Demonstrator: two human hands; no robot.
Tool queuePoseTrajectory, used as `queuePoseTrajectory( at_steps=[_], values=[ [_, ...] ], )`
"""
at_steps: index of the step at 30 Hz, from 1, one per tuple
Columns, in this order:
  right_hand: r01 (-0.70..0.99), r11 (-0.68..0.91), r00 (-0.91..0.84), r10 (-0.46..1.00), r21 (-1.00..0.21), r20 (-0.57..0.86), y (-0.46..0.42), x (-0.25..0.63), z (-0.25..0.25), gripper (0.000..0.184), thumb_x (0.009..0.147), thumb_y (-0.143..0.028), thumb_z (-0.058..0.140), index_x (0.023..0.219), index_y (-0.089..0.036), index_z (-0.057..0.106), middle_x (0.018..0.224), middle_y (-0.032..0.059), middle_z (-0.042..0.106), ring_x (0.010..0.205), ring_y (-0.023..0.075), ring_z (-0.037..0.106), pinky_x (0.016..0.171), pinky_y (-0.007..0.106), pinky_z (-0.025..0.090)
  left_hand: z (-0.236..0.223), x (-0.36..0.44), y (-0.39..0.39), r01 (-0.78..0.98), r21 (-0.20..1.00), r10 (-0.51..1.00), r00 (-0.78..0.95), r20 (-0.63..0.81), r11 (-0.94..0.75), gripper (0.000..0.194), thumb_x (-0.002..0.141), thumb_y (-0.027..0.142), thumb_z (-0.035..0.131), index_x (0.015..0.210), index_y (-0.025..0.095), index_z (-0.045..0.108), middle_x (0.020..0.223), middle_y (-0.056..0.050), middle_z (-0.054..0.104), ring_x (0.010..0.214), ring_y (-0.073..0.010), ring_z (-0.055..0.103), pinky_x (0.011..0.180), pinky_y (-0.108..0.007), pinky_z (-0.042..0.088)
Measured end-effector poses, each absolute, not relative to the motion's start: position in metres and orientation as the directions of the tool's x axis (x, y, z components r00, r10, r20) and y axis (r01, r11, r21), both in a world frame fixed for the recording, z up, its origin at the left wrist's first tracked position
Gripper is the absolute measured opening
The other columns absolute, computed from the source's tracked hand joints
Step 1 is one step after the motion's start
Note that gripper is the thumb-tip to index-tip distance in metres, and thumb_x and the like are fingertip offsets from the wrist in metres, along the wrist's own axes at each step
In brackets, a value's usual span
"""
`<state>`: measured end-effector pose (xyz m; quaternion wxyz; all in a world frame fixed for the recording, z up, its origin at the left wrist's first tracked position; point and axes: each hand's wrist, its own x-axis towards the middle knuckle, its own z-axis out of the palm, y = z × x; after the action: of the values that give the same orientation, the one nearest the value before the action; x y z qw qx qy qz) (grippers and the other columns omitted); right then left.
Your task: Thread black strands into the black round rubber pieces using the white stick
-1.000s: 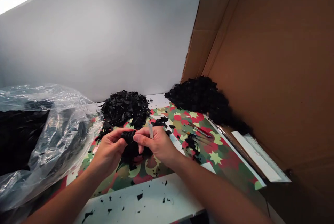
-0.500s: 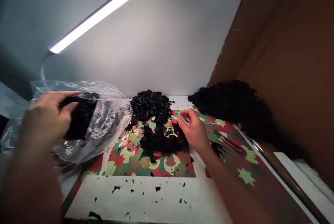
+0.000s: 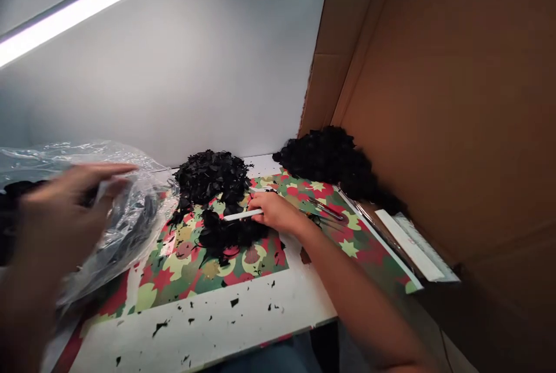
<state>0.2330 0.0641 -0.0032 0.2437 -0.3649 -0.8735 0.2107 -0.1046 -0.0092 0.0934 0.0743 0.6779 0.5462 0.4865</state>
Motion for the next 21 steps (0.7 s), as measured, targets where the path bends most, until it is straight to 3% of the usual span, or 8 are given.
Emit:
queuePoseTrajectory(
  at_steps=[2,5,9,11,14,17,19,21],
  values=[
    [0.469,0.721,-0.587,0.686,-0.51,0.43,0.06,0.228,-0.002,0.023,0.079,0.001,0.066,0.088,-0.019,0.072,0.087,0.0004,0.065,0.078,0.0142,0.059,0.071,0.024,0.044,0.076,-0.049,-0.008,0.682,0.54,0.82,0.158,0.55,-0.494,0.024,0.09,0.031,0.062,0.112,0.027,0.072,0.11,-0.002,0.073,0.105,-0.024,0.067,0.091,-0.039,0.052],
    [0.4,0.817,-0.495,0.574,-0.416,0.652,0.05,0.22,-0.003,0.015,0.089,-0.006,0.059,0.085,-0.018,0.067,0.088,0.0028,0.062,0.078,0.0145,0.058,0.069,0.024,0.045,0.039,-0.004,0.008,0.563,0.706,0.902,0.228,0.367,-0.43,0.029,0.095,0.03,0.053,0.117,0.023,0.07,0.114,-0.007,0.075,0.106,-0.0237,0.069,0.091,-0.039,0.053],
    [0.427,0.878,-0.53,0.435,-0.214,0.728,0.037,0.206,-0.011,0.027,0.097,-0.012,0.049,0.074,-0.019,0.06,0.079,0.0017,0.059,0.067,0.0136,0.051,0.064,0.026,0.04,0.004,0.003,0.021,0.365,0.888,0.951,0.234,0.201,-0.278,0.029,0.09,0.036,0.062,0.111,0.021,0.073,0.111,-0.008,0.077,0.102,-0.0253,0.071,0.089,-0.037,0.054],
    [0.427,0.884,-0.557,0.421,-0.188,0.715,0.032,0.2,-0.013,0.029,0.098,-0.011,0.046,0.074,-0.019,0.06,0.078,0.0013,0.059,0.064,0.0132,0.049,0.062,0.026,0.039,-0.003,-0.001,0.02,0.272,0.938,0.963,0.215,0.16,-0.217,0.028,0.084,0.035,0.07,0.107,0.019,0.075,0.105,-0.008,0.078,0.098,-0.0256,0.071,0.088,-0.037,0.055],
    [0.338,0.85,-0.534,0.526,-0.404,0.661,0.027,0.195,-0.009,0.025,0.099,-0.024,0.053,0.076,-0.019,0.062,0.082,0.0019,0.06,0.067,0.0129,0.053,0.061,0.025,0.042,-0.004,-0.007,0.016,0.203,0.964,0.98,0.139,0.145,-0.172,0.034,0.076,0.034,0.078,0.105,0.017,0.074,0.105,-0.009,0.077,0.099,-0.0255,0.071,0.088,-0.036,0.054],
    [0.218,0.705,-0.371,0.7,-0.675,0.611,0.023,0.198,0.002,0.036,0.103,-0.039,0.047,0.079,-0.02,0.067,0.089,0.0045,0.061,0.078,0.0156,0.059,0.068,0.028,0.048,0.0,-0.009,0.012,0.291,0.939,0.98,0.122,0.155,-0.184,0.033,0.079,0.035,0.076,0.108,0.02,0.074,0.107,-0.007,0.076,0.097,-0.0232,0.07,0.087,-0.034,0.054],
    [0.175,0.628,-0.224,0.775,-0.758,0.59,0.021,0.201,0.009,0.05,0.107,-0.043,0.031,0.085,-0.022,0.071,0.099,0.0066,0.061,0.089,0.0186,0.061,0.076,0.032,0.05,0.004,-0.008,0.01,0.371,0.906,0.976,0.148,0.158,-0.203,0.032,0.082,0.031,0.071,0.113,0.024,0.074,0.11,-0.004,0.075,0.098,-0.0217,0.069,0.088,-0.033,0.053],
    [0.149,0.6,-0.144,0.8,-0.786,0.583,0.019,0.203,0.013,0.058,0.107,-0.046,0.022,0.089,-0.023,0.073,0.099,0.0067,0.062,0.087,0.019,0.061,0.075,0.034,0.05,0.007,-0.007,0.008,0.428,0.877,0.973,0.165,0.16,-0.217,0.032,0.082,0.027,0.068,0.113,0.026,0.074,0.109,-0.003,0.075,0.098,-0.0212,0.068,0.088,-0.033,0.052]
  ],
)
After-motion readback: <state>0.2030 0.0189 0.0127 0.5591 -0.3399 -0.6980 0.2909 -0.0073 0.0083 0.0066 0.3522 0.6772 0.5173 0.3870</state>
